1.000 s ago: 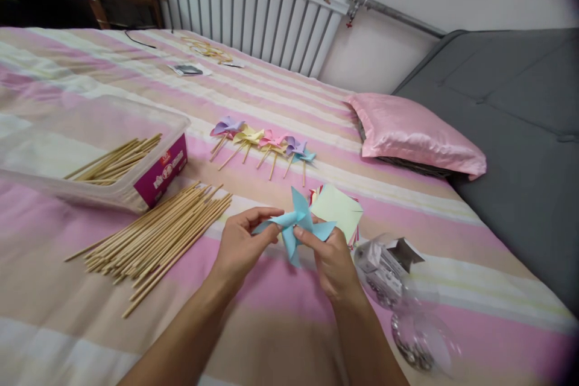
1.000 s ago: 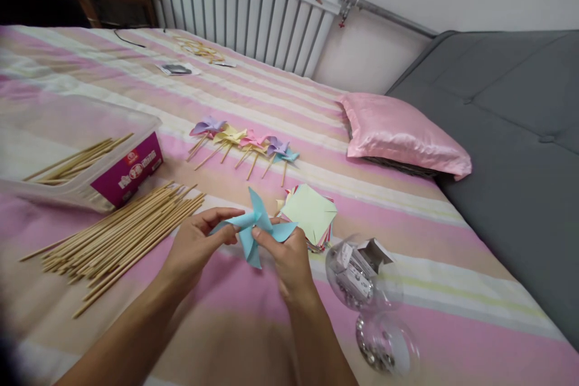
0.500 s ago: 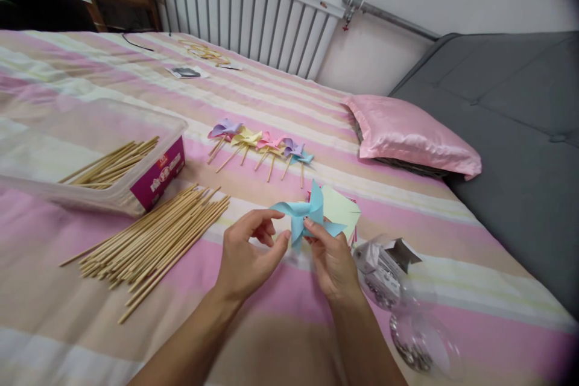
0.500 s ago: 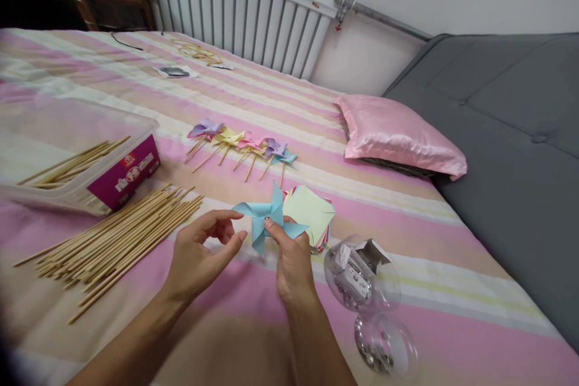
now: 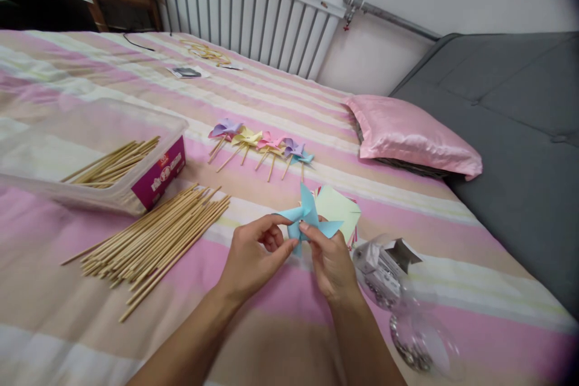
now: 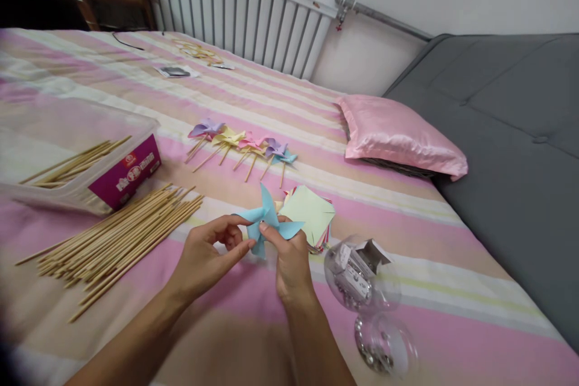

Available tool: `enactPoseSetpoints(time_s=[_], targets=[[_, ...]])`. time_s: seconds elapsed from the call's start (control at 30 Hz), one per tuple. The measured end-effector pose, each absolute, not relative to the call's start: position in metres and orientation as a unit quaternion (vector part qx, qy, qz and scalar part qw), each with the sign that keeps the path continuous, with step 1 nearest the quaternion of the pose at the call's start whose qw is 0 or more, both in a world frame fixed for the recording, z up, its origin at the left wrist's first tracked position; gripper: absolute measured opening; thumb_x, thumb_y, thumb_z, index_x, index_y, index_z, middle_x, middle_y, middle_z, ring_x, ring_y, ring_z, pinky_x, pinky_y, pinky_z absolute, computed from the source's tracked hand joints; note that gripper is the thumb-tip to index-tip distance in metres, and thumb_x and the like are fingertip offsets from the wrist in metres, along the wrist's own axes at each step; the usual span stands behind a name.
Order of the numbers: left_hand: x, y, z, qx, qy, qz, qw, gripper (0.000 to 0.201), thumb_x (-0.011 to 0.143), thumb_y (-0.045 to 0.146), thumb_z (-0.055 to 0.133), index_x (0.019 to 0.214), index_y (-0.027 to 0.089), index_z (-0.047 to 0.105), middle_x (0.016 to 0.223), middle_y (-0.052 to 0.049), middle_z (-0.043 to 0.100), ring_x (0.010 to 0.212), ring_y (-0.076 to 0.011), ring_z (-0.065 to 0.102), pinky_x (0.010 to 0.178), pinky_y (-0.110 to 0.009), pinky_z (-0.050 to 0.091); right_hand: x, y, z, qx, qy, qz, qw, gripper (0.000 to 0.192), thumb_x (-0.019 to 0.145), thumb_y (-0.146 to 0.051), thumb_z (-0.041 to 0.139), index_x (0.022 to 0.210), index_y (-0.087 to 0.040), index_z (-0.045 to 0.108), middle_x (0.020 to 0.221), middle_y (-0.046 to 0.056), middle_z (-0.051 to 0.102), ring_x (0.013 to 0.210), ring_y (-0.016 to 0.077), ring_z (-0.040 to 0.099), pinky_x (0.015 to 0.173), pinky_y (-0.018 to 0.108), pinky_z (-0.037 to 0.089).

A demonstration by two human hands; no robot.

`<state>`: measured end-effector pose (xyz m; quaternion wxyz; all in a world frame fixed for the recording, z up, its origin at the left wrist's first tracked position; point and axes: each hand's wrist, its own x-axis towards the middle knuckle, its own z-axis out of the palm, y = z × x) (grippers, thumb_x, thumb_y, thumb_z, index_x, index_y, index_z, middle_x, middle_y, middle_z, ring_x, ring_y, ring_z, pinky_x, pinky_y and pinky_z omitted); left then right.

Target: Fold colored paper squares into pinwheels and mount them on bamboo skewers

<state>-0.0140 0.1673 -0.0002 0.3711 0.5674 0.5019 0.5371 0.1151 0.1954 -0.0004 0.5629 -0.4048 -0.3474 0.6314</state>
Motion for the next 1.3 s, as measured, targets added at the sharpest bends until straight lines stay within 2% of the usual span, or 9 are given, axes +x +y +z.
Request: enactPoseSetpoints(time_s=[0.3,0.57,0.83,1.07,1.3], targets=[[-0.0141,0.1679,0.0010,0.539,0.505,0.530,0.415,0.017,0.073,0.027,0.066,0.086,0.017,0.061,0.055,0.004,0.055,0.049,-0.0087,0.050,0.048,-0.020,0.042,0.1130,0.1920,0.0013,-0.414,-0.392,0.613,0.547,0.010,0.068,-0.021,0.071,0.073,-0.016,0.064,0.069,-0.003,0.059,0.069,0.0110,0.051,0.068,0.024,0.039],[-0.0152,0.1675,-0.0021,0.611,0.533,0.521,0.267,0.012,0.075,0.024,0.063,0.085,0.018,0.063,0.055,0.004,0.057,0.049,-0.0086,0.050,0.052,-0.021,0.043,0.1118,0.1901,0.0040,-0.452,-0.441,0.549,0.547,0.011,0.070,-0.025,0.069,0.073,-0.015,0.066,0.066,-0.002,0.061,0.064,0.0122,0.053,0.064,0.025,0.042],[-0.0137,0.1701,-0.0017,0.516,0.535,0.537,0.398,0.015,0.071,0.028,0.067,0.078,0.016,0.063,0.056,0.002,0.055,0.049,-0.0094,0.051,0.046,-0.020,0.041,0.1129,0.1904,0.0055,-0.467,-0.468,0.538,0.523,0.014,0.070,-0.028,0.070,0.077,-0.015,0.069,0.072,0.001,0.065,0.068,0.0135,0.057,0.065,0.024,0.044],[-0.0125,0.1682,-0.0002,0.503,0.535,0.543,0.408,0.017,0.071,0.029,0.067,0.080,0.015,0.067,0.054,0.002,0.054,0.048,-0.0087,0.048,0.046,-0.020,0.039,0.1131,0.1907,0.0056,-0.467,-0.477,0.522,0.532,0.013,0.070,-0.028,0.070,0.075,-0.015,0.069,0.067,-0.001,0.064,0.063,0.0126,0.055,0.062,0.024,0.042],[-0.0136,0.1692,-0.0018,0.508,0.537,0.541,0.402,0.013,0.070,0.028,0.067,0.075,0.015,0.067,0.052,0.003,0.053,0.046,-0.0079,0.046,0.044,-0.019,0.037,0.1152,0.1895,0.0076,-0.486,-0.500,0.502,0.511,0.016,0.070,-0.028,0.069,0.079,-0.014,0.071,0.072,0.002,0.067,0.067,0.0151,0.058,0.063,0.026,0.044]])
